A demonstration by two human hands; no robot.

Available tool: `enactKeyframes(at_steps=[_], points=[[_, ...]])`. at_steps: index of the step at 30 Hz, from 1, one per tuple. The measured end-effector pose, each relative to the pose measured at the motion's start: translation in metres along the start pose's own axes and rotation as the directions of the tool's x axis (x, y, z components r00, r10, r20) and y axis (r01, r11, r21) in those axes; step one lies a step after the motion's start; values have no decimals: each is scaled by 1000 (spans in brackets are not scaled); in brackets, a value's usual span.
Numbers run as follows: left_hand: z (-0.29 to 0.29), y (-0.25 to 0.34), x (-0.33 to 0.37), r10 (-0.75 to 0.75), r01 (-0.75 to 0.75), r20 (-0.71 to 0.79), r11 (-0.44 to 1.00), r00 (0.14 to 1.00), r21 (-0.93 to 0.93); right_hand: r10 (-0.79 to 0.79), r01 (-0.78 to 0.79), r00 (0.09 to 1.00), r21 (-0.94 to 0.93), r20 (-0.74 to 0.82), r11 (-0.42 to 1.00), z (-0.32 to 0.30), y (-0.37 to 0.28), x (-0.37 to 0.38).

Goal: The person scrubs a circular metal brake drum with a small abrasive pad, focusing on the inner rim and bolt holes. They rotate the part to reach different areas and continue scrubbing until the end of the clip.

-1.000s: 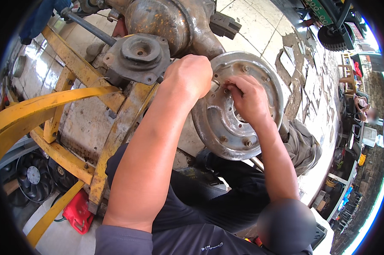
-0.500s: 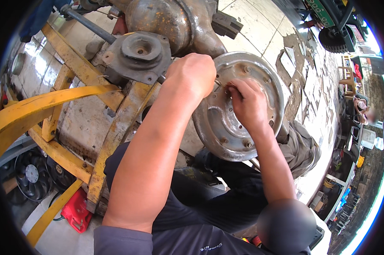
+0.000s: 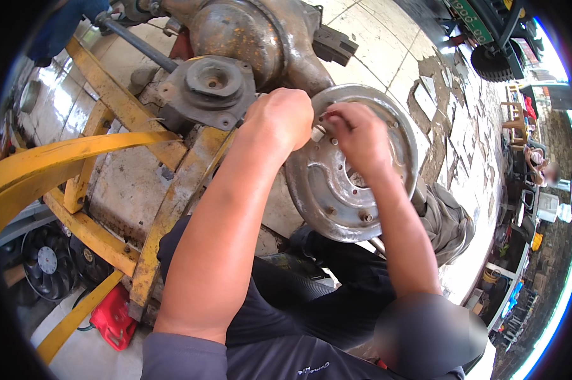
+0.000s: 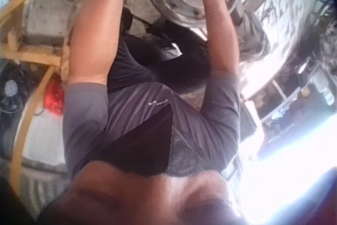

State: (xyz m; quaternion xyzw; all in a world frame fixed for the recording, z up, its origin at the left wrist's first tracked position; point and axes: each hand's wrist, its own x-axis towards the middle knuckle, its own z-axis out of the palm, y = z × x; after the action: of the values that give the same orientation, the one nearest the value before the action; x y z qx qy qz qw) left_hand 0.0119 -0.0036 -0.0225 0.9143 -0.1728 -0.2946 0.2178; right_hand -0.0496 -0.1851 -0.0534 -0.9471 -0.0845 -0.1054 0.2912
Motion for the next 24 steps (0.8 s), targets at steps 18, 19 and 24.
enactKeyframes(at_steps=[18, 19, 24], points=[[-2, 4, -2, -38, 38, 4, 999, 999, 24, 234, -245, 967, 110, 103, 963, -10, 12, -27], [-2, 3, -3, -41, 41, 15, 999, 999, 16, 175, -181, 981, 73, 79, 981, -5, 11, -25], [-3, 3, -5, -28, 28, -11, 1000, 1000, -2, 123, -122, 987, -16, 99, 992, -4, -9, -9]])
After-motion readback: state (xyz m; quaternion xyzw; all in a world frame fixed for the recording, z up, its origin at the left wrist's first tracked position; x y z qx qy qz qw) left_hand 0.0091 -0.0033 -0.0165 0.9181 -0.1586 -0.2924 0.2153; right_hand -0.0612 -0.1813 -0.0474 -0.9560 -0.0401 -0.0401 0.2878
